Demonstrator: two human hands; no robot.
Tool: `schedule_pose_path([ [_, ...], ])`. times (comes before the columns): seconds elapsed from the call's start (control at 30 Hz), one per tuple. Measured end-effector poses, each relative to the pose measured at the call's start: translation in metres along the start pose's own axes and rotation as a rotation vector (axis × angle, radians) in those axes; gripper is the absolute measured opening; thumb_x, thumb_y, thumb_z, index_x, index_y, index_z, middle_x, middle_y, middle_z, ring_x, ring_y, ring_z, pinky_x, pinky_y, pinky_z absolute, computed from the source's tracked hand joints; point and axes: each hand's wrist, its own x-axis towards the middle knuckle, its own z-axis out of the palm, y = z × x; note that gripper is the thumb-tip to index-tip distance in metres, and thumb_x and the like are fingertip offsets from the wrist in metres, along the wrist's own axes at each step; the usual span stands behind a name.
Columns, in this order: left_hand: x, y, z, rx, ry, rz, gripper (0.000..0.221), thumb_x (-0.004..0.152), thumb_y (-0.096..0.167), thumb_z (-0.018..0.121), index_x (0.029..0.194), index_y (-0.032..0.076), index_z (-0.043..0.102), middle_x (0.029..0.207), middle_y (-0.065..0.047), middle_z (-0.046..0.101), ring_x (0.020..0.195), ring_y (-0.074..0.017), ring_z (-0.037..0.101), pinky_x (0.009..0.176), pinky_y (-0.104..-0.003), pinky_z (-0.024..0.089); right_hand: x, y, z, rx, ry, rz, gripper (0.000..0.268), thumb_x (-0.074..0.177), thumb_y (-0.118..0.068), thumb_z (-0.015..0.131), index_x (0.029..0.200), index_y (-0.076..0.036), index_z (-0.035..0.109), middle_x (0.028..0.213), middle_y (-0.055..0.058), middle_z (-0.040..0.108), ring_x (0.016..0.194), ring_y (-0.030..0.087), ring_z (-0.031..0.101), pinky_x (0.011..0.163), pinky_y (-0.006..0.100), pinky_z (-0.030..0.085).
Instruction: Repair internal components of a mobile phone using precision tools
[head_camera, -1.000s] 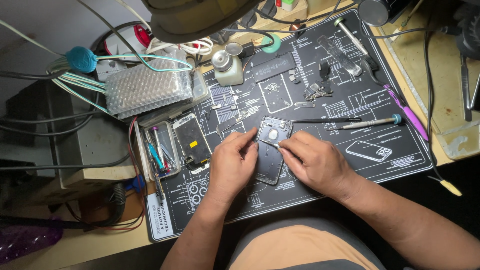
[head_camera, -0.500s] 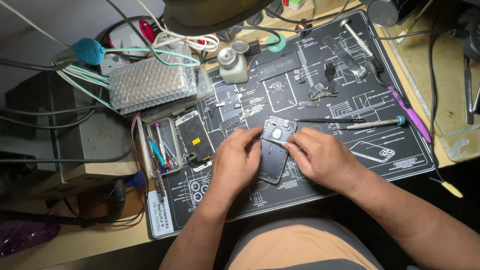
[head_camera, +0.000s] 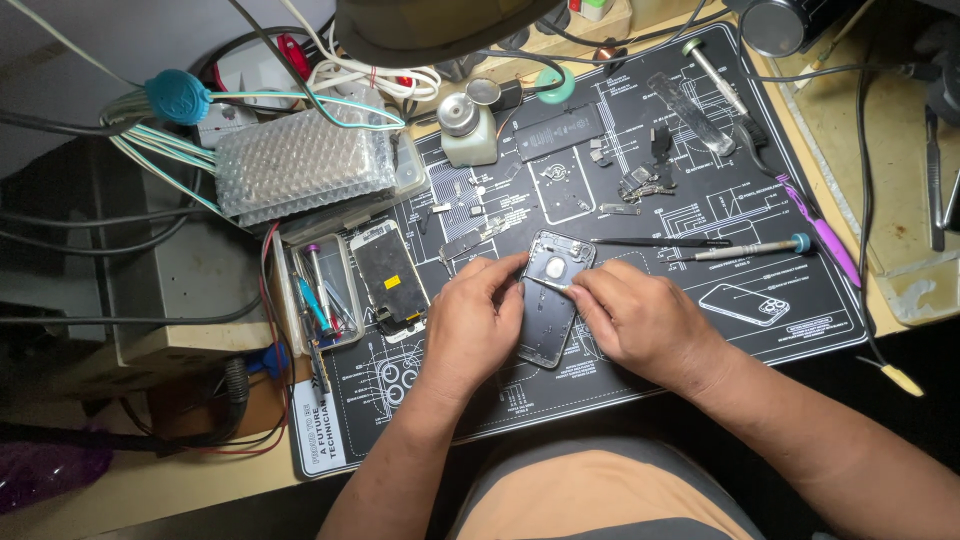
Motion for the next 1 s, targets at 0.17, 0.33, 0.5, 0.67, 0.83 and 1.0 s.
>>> schedule_pose_path([
  [0.17, 0.000, 0.002, -0.002, 0.006, -0.001, 0.001, 0.033, 0.089, 0.011, 0.064, 0.120, 0.011, 0.075, 0.090, -0.013, 0.075, 0.082, -0.0345, 0.074, 0.068, -0.043, 0.059, 0.000, 0.001, 0.000, 0.012, -0.023, -0.017, 0.011, 0.091, -0.023, 0.067, 0.100, -0.016, 0.067, 0.078, 0.003, 0.062, 0.065, 0.029, 0.072, 0.053, 0.038, 0.059],
  [0.33, 0.000, 0.004, -0.003, -0.018, 0.000, 0.006, 0.034, 0.088, 0.010, 0.064, 0.120, 0.011, 0.075, 0.092, -0.012, 0.075, 0.083, -0.0343, 0.074, 0.070, -0.043, 0.059, 0.002, 0.002, -0.001, -0.034, -0.014, -0.042, 0.011, 0.099, -0.019, 0.059, 0.095, -0.013, 0.068, 0.072, 0.006, 0.061, 0.063, 0.032, 0.070, 0.052, 0.040, 0.058],
  [0.5, -0.002, 0.003, -0.005, 0.002, -0.009, 0.008, 0.033, 0.089, 0.012, 0.063, 0.120, 0.011, 0.075, 0.093, -0.013, 0.074, 0.085, -0.0375, 0.073, 0.072, -0.046, 0.059, 0.004, -0.002, -0.001, -0.017, -0.037, -0.036, 0.010, 0.090, -0.023, 0.067, 0.098, -0.018, 0.066, 0.078, 0.002, 0.059, 0.065, 0.030, 0.071, 0.054, 0.040, 0.058],
  [0.67, -0.001, -0.001, -0.004, -0.026, -0.006, 0.003, 0.033, 0.089, 0.011, 0.063, 0.120, 0.012, 0.075, 0.091, -0.012, 0.074, 0.085, -0.0361, 0.074, 0.072, -0.045, 0.059, 0.007, 0.002, -0.002, -0.005, -0.067, -0.026, 0.008, 0.095, -0.022, 0.063, 0.095, -0.015, 0.068, 0.073, 0.005, 0.062, 0.064, 0.032, 0.071, 0.053, 0.040, 0.058],
  [0.83, 0.000, 0.000, -0.005, -0.031, -0.005, -0.001, 0.033, 0.089, 0.011, 0.062, 0.119, 0.012, 0.075, 0.090, -0.011, 0.073, 0.084, -0.0348, 0.074, 0.072, -0.044, 0.059, 0.013, -0.002, -0.005, 0.006, -0.068, -0.011, 0.020, 0.090, -0.028, 0.069, 0.104, -0.013, 0.067, 0.075, 0.009, 0.064, 0.061, 0.033, 0.071, 0.053, 0.043, 0.057],
  [1.0, -0.002, -0.003, -0.004, -0.012, -0.015, 0.006, 0.033, 0.089, 0.012, 0.061, 0.120, 0.013, 0.075, 0.091, -0.011, 0.072, 0.086, -0.0358, 0.073, 0.073, -0.046, 0.059, 0.010, 0.001, 0.000, -0.013, -0.091, -0.021, 0.010, 0.092, -0.023, 0.066, 0.098, -0.015, 0.068, 0.077, 0.005, 0.063, 0.063, 0.032, 0.071, 0.053, 0.042, 0.058],
])
